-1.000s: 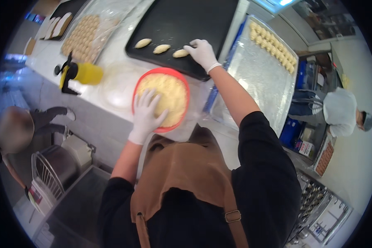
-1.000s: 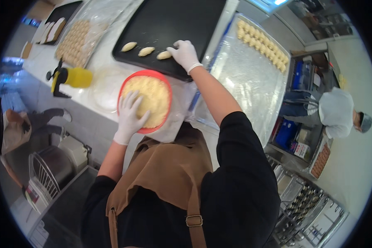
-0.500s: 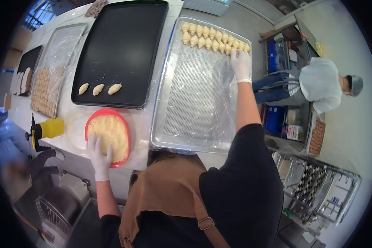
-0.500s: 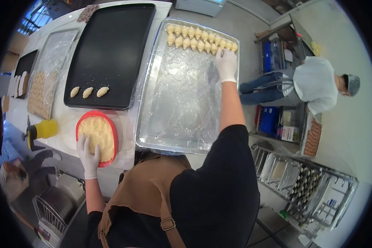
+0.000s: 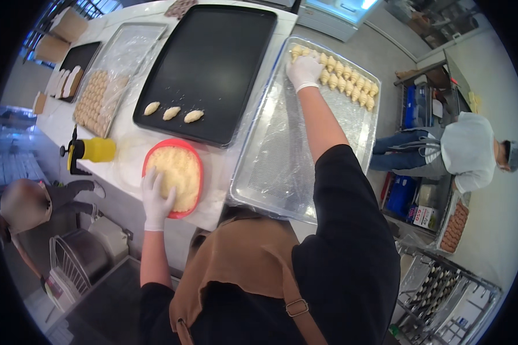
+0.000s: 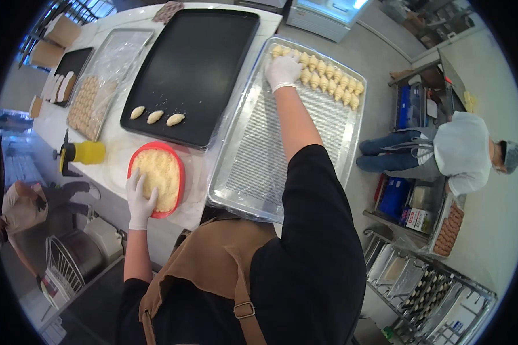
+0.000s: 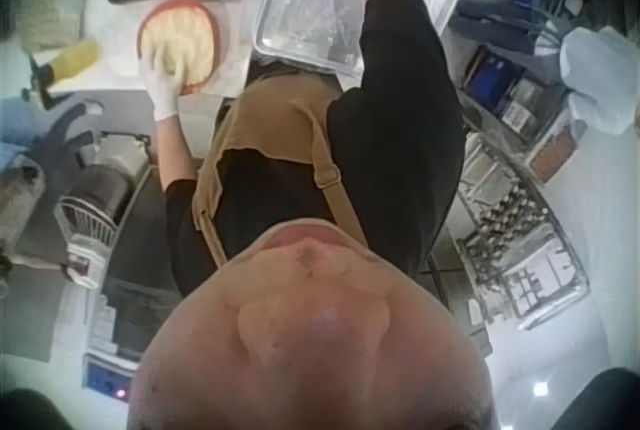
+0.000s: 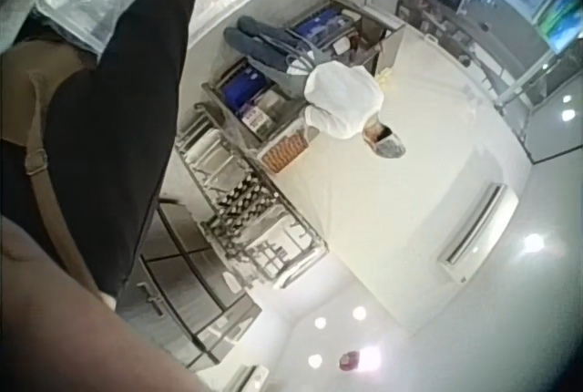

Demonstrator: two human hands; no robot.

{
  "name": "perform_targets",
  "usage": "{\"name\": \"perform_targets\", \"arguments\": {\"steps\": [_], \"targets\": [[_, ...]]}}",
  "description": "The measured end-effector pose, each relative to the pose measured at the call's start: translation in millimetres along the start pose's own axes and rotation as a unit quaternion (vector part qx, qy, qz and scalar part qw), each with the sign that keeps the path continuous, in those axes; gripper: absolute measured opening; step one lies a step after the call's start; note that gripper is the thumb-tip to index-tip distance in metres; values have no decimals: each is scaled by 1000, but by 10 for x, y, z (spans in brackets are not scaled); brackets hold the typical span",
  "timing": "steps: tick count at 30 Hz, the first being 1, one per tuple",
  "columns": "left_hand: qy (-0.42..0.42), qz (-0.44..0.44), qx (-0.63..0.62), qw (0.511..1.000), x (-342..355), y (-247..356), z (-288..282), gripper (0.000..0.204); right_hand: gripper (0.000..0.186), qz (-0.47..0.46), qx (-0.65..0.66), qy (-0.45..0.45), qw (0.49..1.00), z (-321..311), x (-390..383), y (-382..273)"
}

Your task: Shaping dough into pastries and placing them on a baking sheet.

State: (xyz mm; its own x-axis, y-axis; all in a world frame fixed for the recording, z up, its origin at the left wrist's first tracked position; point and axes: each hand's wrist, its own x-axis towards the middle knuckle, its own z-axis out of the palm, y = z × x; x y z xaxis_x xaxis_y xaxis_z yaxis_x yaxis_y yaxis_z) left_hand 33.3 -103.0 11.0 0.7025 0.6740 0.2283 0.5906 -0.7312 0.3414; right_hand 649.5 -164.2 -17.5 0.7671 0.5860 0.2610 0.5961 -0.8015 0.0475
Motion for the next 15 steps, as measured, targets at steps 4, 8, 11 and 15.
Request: {"name": "perform_targets", "arguments": {"steps": [4, 8, 11, 15], "targets": [[8, 17, -11, 1000, -29, -33, -5, 57, 48, 5, 9, 4, 1000, -5, -160, -121], [-58, 52, 15, 997, 3, -101, 23, 74, 41, -25, 87, 9, 996, -276, -348, -121], [-78, 157, 1, 985, 143, -86, 36, 78, 49, 13, 391, 179, 903, -332, -448, 144], [-87, 255, -30, 963, 461, -163, 133, 72, 40, 130, 585, -67, 798, -1098, -981, -187]]}}
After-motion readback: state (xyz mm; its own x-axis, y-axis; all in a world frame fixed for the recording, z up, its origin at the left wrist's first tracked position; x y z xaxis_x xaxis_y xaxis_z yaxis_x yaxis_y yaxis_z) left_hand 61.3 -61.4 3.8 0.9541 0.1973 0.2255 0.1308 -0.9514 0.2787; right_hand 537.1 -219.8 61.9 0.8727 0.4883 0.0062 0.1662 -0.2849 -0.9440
